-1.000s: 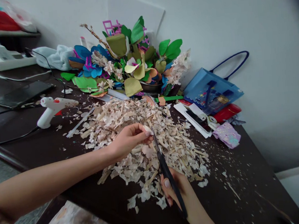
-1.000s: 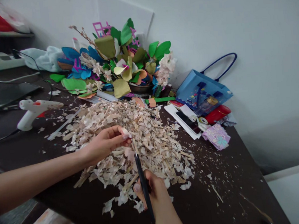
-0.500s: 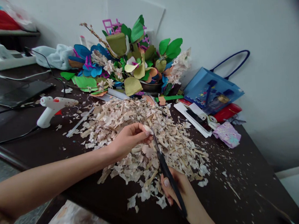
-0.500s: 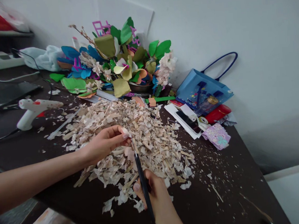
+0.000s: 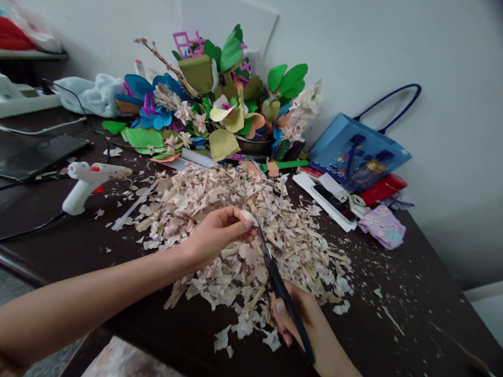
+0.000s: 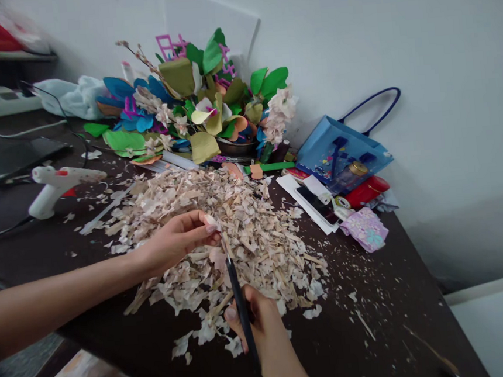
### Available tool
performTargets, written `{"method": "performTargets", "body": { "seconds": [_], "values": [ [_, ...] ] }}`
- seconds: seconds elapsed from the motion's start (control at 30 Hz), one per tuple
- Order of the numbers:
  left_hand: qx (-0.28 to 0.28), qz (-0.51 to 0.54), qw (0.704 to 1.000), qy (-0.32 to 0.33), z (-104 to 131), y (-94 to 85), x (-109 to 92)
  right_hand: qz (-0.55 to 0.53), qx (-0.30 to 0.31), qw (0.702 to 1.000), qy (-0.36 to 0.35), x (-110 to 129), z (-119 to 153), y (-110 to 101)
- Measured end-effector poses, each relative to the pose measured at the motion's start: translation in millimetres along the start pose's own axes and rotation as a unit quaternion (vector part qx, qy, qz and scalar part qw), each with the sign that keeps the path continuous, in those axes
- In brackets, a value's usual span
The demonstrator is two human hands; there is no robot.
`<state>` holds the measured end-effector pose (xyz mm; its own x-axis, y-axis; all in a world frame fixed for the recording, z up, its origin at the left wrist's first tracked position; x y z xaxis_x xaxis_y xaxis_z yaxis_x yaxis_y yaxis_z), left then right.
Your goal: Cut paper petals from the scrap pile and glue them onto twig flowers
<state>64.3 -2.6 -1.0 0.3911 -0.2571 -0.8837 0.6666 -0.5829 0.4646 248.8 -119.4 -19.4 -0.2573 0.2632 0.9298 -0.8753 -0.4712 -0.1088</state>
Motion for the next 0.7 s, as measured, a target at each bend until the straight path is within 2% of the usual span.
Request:
{"method": "performTargets", "body": {
  "seconds": [0.7],
  "values": [
    [0.005,0.036,0.999,-0.011,-1.4,-1.2,-1.8,-0.029,0.006,1.000,-0.003,-4.6,1.6,-1.4]
  ]
}}
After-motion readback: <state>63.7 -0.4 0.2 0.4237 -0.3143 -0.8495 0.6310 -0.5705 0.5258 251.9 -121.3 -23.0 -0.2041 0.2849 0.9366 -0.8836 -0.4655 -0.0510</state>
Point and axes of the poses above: each hand's wrist, its own z-axis away from the middle knuckle, its own y-axis out of the palm, x = y × z, the point moved 1 cm from there along -z, towards the middle knuckle, and after that the axes turned 13 degrees about x, right-handed, at the moved point
